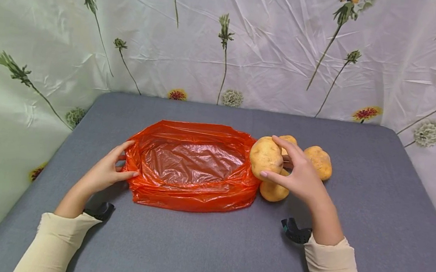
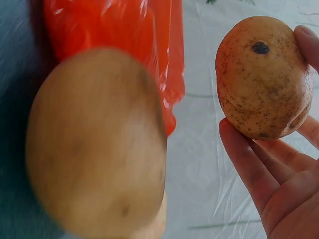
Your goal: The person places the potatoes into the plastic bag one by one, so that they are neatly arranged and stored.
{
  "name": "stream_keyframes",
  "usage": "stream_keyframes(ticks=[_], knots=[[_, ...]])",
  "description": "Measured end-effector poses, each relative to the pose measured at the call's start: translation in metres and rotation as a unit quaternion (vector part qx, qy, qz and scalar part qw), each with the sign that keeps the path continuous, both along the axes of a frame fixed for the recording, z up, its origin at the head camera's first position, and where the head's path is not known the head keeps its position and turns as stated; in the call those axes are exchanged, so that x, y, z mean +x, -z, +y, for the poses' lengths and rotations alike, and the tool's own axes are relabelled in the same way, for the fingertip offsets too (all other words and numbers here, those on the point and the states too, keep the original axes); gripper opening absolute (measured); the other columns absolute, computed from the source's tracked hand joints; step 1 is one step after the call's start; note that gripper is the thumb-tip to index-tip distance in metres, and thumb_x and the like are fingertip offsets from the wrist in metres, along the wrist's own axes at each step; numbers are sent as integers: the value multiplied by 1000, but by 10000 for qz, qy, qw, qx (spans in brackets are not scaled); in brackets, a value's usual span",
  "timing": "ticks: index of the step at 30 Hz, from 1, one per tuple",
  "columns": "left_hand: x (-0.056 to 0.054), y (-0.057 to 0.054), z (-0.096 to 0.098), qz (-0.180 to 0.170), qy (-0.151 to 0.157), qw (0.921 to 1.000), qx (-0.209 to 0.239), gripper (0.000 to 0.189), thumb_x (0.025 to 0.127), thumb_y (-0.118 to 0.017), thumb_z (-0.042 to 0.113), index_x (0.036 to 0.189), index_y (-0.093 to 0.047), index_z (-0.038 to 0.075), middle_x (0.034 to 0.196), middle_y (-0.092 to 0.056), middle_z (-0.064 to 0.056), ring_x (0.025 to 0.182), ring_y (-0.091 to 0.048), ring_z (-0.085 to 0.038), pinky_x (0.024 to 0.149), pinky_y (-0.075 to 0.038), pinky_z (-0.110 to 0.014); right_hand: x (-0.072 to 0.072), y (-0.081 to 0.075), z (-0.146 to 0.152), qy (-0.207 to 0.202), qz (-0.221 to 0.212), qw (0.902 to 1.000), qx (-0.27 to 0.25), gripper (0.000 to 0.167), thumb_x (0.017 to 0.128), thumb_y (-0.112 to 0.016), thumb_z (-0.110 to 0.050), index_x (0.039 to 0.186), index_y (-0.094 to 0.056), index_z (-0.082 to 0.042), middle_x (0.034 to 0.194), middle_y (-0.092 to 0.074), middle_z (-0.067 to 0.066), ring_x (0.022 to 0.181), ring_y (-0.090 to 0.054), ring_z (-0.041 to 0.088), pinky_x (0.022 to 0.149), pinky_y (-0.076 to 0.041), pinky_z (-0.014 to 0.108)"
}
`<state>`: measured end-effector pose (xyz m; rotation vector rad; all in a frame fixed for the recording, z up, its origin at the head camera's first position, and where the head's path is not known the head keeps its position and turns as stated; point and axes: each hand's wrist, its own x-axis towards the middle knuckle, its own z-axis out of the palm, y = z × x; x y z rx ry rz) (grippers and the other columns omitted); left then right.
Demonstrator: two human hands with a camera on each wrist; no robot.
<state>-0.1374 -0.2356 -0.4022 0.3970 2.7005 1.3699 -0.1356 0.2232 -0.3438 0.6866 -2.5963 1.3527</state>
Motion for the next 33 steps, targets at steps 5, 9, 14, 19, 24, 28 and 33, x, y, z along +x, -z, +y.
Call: stream_keyframes(ticks=[5, 9, 14, 19, 24, 28, 33], knots=[[0, 0, 0, -4, 15, 10000, 27, 86, 73, -74, 6, 140, -21, 4, 134, -26, -24, 110, -40, -42, 76, -47, -47, -6, -3, -15, -149, -244, 9996, -5, 80, 69, -78, -5, 137, -37, -11, 134, -37, 12, 103, -53, 32, 78, -41, 11], [0, 0, 0, -29, 26, 10000, 64, 86, 73, -74, 7, 141, -21, 4, 134, -26, -24, 111, -40, -41, 77, -47, -47, -12, -2, -29, -417, -317, 9985, -182, 78, 71, -76, -6, 138, -36, -12, 134, -36, 11, 104, -52, 29, 79, -44, 16], [0, -1, 2, -100, 28, 9999, 12, 87, 73, -74, 7, 141, -19, 3, 134, -26, -23, 111, -40, -41, 77, -47, -46, -19, 2, -46, -626, -295, 9974, -192, 77, 72, -76, -11, 137, -36, -12, 135, -36, 10, 104, -52, 27, 80, -46, 28], [8, -17, 10, -162, 26, 9999, 48, 85, 74, -72, 0, 140, -19, -2, 133, -25, -27, 111, -38, -44, 77, -46, -50, -24, 8, -65, -859, -275, 9957, -212, 76, 72, -76, -16, 137, -37, -14, 135, -36, 7, 108, -49, 27, 83, -45, 37], [15, -34, 17, -187, 20, 9998, 19, 82, 74, -70, -5, 138, -19, -7, 132, -24, -30, 110, -38, -46, 78, -45, -52, -29, 11, -86, -1045, -325, 9938, -211, 77, 73, -76, -23, 137, -36, -15, 136, -35, 5, 109, -49, 26, 85, -44, 39], [16, -36, 18, -175, 32, 9998, 2, 81, 74, -69, -6, 138, -19, -8, 132, -24, -30, 111, -37, -46, 78, -44, -52, -33, 13, -105, -1124, -568, 9915, -314, 77, 73, -75, -26, 138, -36, -16, 137, -34, 3, 109, -48, 26, 82, -46, 38], [16, -36, 17, -169, 47, 9998, 46, 82, 74, -69, -5, 138, -18, -7, 133, -23, -30, 111, -37, -47, 78, -44, -53, -37, 16, -129, -1282, -853, 9866, -532, 78, 72, -77, -17, 137, -35, -12, 134, -36, 6, 105, -51, 27, 76, -49, 38]])
